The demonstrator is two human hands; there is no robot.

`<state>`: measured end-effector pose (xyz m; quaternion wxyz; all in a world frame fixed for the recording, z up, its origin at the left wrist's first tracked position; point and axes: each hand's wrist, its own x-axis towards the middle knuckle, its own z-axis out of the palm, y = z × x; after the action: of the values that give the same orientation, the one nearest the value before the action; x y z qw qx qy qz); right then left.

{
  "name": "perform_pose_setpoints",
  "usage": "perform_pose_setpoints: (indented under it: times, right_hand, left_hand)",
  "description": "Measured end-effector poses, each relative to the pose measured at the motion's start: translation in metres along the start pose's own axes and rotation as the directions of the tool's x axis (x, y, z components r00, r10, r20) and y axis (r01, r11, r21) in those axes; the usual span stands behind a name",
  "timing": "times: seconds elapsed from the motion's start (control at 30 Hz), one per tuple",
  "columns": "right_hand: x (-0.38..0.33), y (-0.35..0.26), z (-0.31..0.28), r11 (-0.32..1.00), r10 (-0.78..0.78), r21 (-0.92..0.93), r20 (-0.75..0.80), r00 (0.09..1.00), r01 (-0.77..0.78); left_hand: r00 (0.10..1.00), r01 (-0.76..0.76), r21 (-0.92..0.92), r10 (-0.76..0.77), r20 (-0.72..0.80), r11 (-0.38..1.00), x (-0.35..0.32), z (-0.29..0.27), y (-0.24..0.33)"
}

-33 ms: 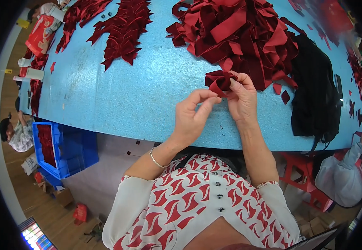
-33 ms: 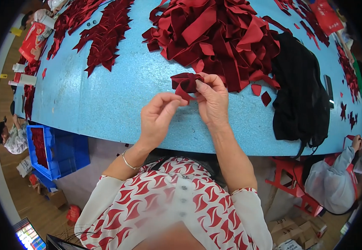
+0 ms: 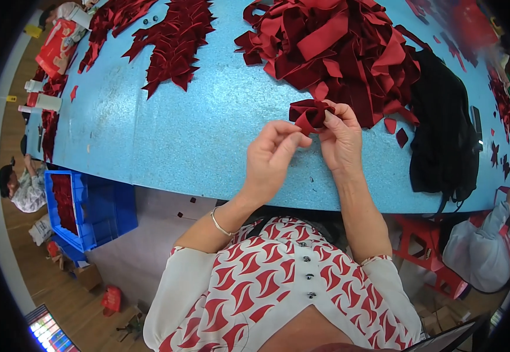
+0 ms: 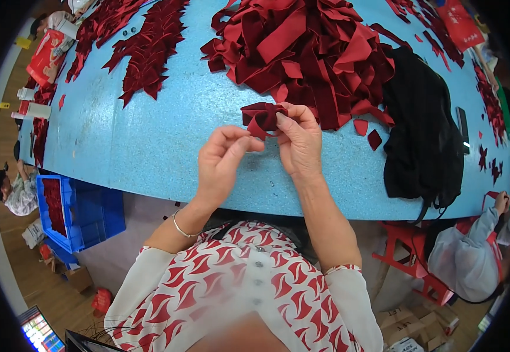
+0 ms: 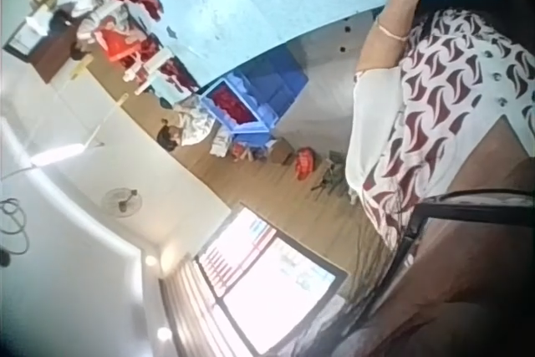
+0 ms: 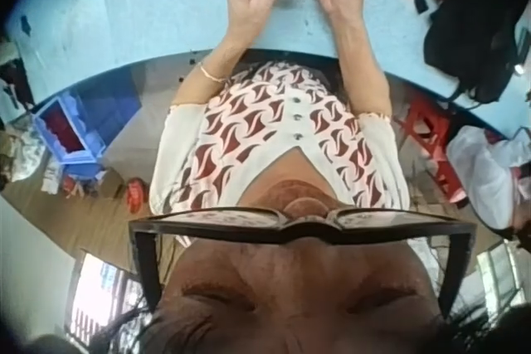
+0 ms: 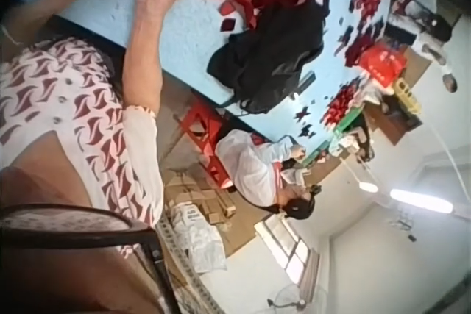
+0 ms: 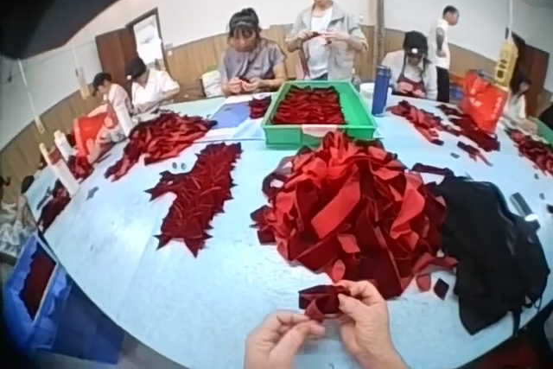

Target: Folding and shaping red fabric ribbons into decorative bows.

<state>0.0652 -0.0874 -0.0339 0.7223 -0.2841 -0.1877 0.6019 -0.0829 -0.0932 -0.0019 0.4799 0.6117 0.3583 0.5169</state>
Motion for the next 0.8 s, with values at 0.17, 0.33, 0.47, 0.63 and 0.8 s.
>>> perform_pose_setpoints:
  times: [0.17, 0.33, 0.47, 0.63, 0.8]
  right_hand:
    - [0.001, 0.002, -0.003, 1.0, 0.011, 0.014, 0.016, 1.0, -0.011]
    - [0.001, -0.001, -0.004, 0.999, 0.03, 0.015, 0.024, 0.999, -0.031]
    - [0.002, -0.001, -0.006, 0.994, 0.09, 0.053, 0.031, 0.995, -0.092]
    - [0.003, -0.001, -0.009, 0.985, 0.15, 0.084, -0.004, 0.989, -0.149]
    - [0.003, -0.001, -0.007, 0.981, 0.172, 0.086, 0.005, 0.985, -0.171]
  left_hand:
    - [0.934, 0.28, -0.354, -0.339, -0.115, 0.892, 0.004, -0.002, -0.008]
    - [0.951, 0.246, -0.234, -0.28, -0.129, 0.941, 0.014, -0.002, -0.016]
    - [0.945, 0.283, -0.292, -0.318, -0.077, 0.914, 0.011, -0.002, -0.012]
    - [0.952, 0.237, -0.333, -0.286, -0.106, 0.913, 0.009, 0.003, -0.01]
    - [0.94, 0.254, -0.335, -0.313, -0.135, 0.907, 0.014, 0.003, -0.006]
